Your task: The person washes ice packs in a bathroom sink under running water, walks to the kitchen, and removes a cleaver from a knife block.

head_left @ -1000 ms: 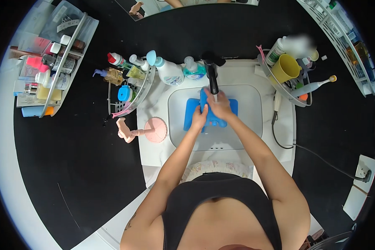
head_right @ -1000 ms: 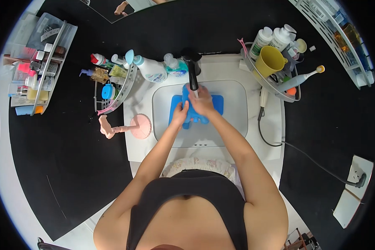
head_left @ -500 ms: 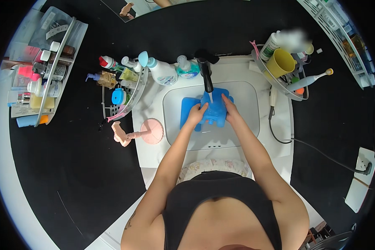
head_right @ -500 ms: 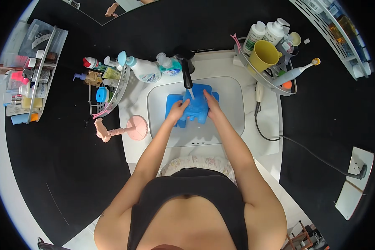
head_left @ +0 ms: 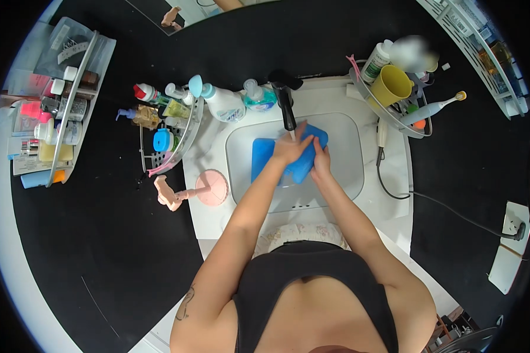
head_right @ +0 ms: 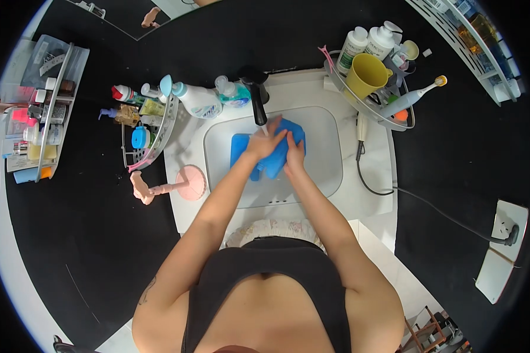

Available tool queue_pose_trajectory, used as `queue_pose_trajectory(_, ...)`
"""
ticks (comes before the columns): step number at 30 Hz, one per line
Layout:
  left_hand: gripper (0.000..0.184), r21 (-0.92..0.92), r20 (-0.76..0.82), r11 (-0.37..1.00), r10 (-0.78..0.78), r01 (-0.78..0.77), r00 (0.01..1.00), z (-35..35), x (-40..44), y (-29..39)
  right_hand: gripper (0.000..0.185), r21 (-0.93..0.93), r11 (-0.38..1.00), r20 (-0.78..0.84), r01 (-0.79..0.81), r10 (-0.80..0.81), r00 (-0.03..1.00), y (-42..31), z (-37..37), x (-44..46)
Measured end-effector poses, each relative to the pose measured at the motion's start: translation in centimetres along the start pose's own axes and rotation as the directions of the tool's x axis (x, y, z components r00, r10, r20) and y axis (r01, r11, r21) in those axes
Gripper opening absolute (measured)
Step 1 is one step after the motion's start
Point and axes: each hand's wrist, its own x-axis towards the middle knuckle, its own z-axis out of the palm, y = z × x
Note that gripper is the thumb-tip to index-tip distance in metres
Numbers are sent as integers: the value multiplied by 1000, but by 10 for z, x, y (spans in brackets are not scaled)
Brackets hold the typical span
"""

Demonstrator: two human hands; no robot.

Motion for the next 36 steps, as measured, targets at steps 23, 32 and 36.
queue_pose_trajectory(23,69,-873,256,54,-794,484,551,21,-48,-44,58,-588,-452,736,671,45,675,11,12,-30)
queue_pose_trajectory(32,55,-646,417,397,-532,652,737,-10,-46,-12,58,-309,807,211,-504,575,791,-28,1,34)
queue_pose_trajectory(36,51,-179,292,753,-574,633,765,-6,-26,-7,57,-384,906,151,-181,254,955,-9,3,16)
